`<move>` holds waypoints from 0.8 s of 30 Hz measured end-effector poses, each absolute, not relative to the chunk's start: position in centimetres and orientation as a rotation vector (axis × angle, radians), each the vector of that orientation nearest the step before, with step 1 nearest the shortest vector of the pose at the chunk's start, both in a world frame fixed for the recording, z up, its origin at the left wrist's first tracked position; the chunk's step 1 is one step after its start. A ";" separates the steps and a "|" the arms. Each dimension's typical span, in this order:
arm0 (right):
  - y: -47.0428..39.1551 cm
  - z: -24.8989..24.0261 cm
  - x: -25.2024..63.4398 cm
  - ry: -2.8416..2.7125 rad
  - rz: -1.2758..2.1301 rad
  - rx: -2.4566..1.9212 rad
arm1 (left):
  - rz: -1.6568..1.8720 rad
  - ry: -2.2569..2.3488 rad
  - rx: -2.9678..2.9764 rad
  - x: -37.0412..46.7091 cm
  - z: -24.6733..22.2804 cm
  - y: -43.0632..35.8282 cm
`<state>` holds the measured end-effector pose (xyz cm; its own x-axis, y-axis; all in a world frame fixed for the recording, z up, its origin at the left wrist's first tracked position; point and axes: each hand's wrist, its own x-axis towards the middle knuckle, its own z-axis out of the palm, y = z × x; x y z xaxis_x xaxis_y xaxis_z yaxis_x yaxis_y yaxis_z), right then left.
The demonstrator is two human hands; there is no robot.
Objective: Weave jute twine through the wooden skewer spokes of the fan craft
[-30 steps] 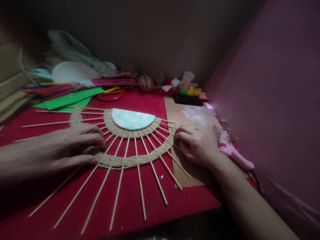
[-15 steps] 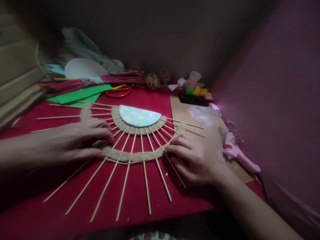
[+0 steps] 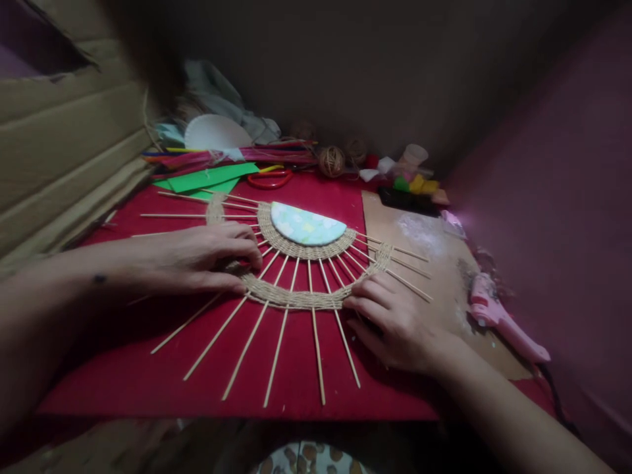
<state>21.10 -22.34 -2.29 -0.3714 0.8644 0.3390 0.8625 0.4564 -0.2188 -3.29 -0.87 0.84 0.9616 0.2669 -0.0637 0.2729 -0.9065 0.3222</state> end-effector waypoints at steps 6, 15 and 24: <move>-22.0 -1.5 20.0 -2.248 0.050 -1.424 | -0.149 0.253 2.681 -3.3 0.0 -0.3; -21.6 -1.6 17.3 -2.386 0.012 -1.380 | -0.020 0.246 2.515 -4.5 1.6 0.7; -20.1 -0.6 15.7 -2.367 -0.040 -1.320 | -0.199 0.280 2.359 -5.7 2.9 1.3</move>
